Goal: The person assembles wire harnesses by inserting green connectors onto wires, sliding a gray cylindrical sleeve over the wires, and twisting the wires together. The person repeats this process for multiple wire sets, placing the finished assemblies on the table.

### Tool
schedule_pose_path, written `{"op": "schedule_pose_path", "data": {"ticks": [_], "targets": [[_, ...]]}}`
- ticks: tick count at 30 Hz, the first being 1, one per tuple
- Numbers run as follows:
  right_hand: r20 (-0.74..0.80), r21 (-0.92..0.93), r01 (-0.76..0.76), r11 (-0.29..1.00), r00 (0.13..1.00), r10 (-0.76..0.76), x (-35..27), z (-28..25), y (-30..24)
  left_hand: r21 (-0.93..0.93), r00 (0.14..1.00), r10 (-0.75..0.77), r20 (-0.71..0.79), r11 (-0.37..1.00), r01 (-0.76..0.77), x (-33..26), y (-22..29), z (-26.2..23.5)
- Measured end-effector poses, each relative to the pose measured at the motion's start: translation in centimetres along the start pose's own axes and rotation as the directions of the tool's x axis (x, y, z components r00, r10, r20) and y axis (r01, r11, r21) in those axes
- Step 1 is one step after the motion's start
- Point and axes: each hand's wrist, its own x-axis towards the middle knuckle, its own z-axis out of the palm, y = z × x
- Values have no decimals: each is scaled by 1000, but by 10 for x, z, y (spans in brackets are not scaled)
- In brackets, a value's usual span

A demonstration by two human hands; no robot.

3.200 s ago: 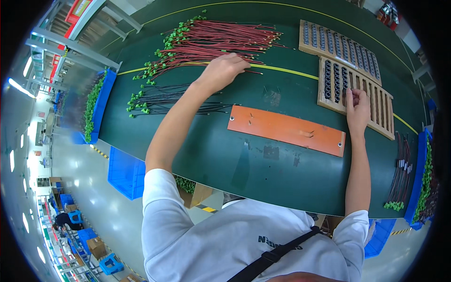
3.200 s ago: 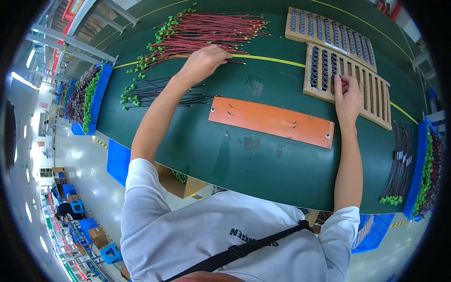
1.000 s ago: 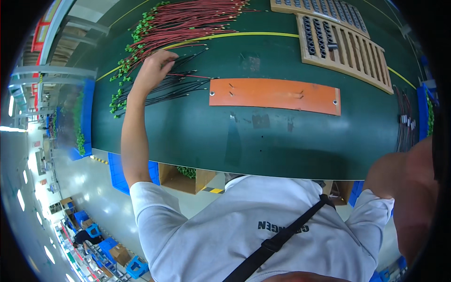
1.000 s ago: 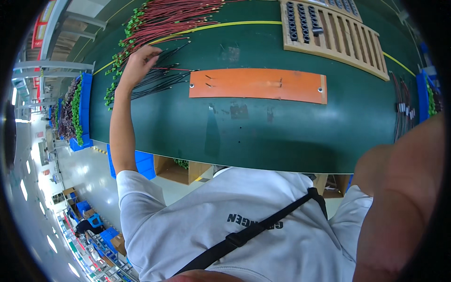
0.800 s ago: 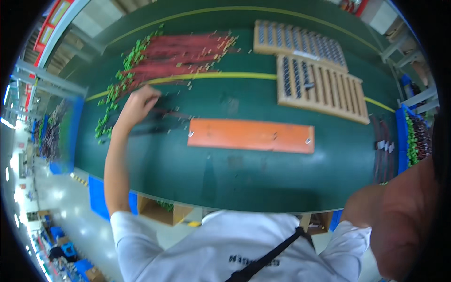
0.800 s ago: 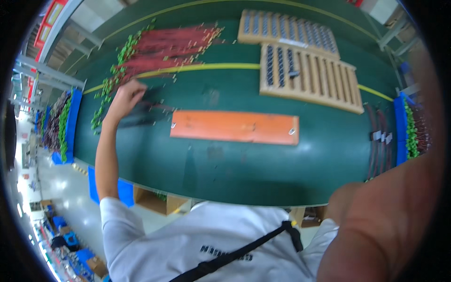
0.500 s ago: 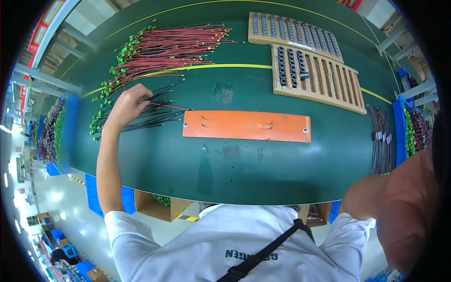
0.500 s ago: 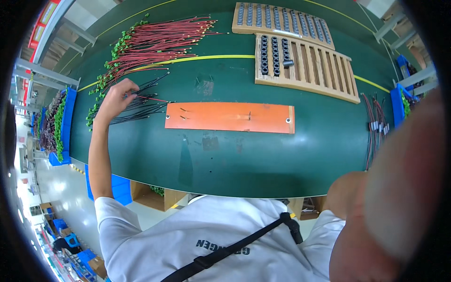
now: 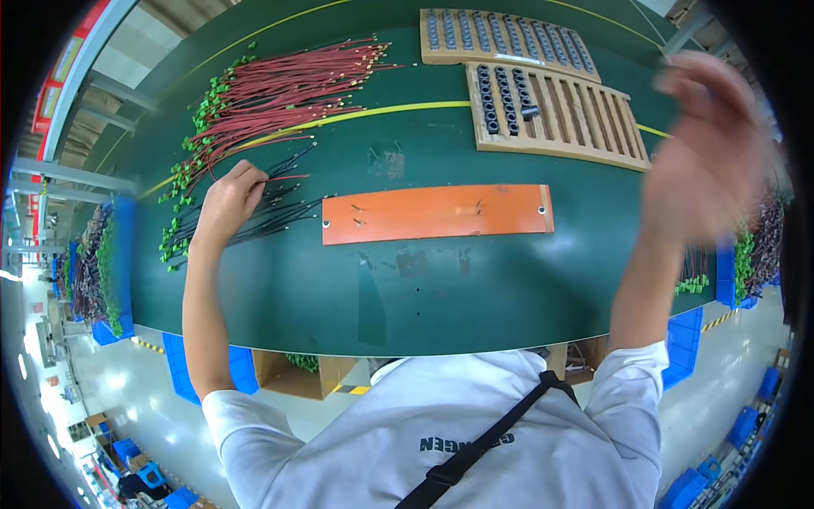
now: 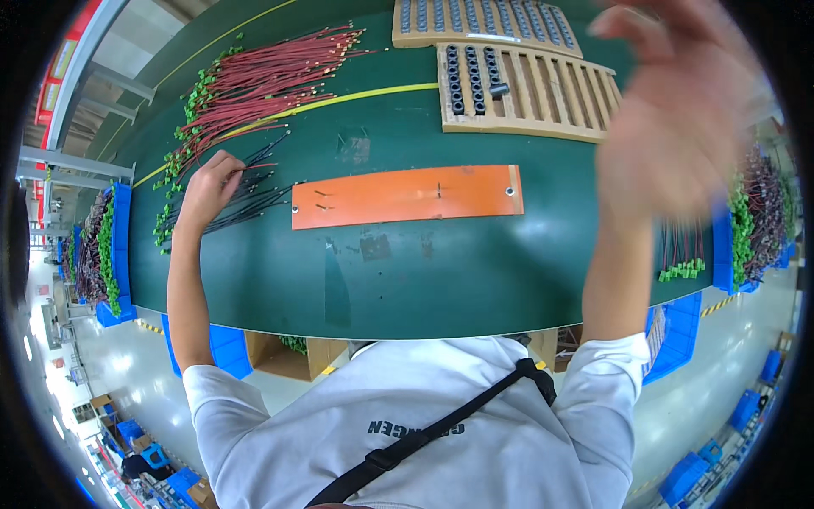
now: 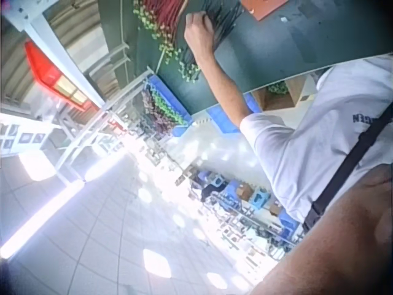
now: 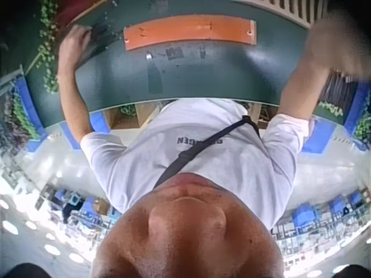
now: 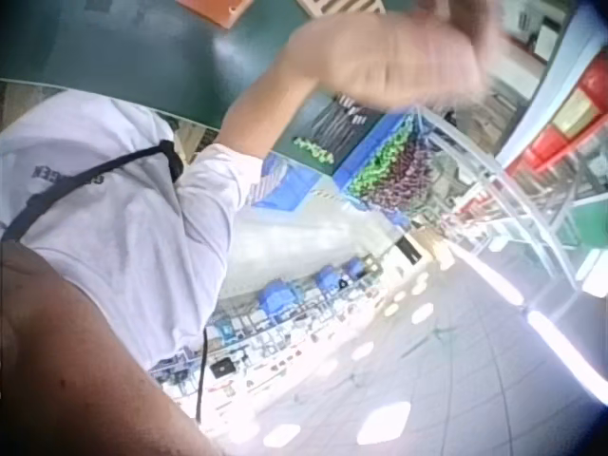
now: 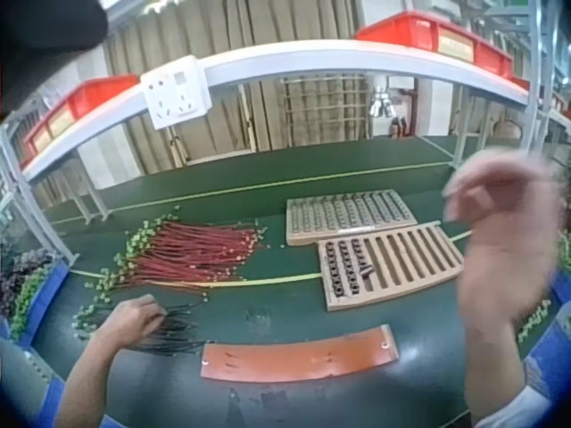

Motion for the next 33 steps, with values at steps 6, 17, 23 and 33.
{"op": "schedule_pose_path", "data": {"ticks": [6,17,23,33], "targets": [[277,-597,-247,764,830,484,-116,-13,162,-107,999,-42,-6,993,41,13,-18,-1],[149,-607,-367,704,819,555,-140,-10,175,26,997,7,79,1000,-9,17,-23,12],[135,-598,-446,666,763,632,-138,-14,177,-159,967,-253,-9,955,248,24,-21,-24],[128,-574,-416,705,806,579,-141,-12,177,-234,917,-384,-107,906,353,0,-75,-131]]}}
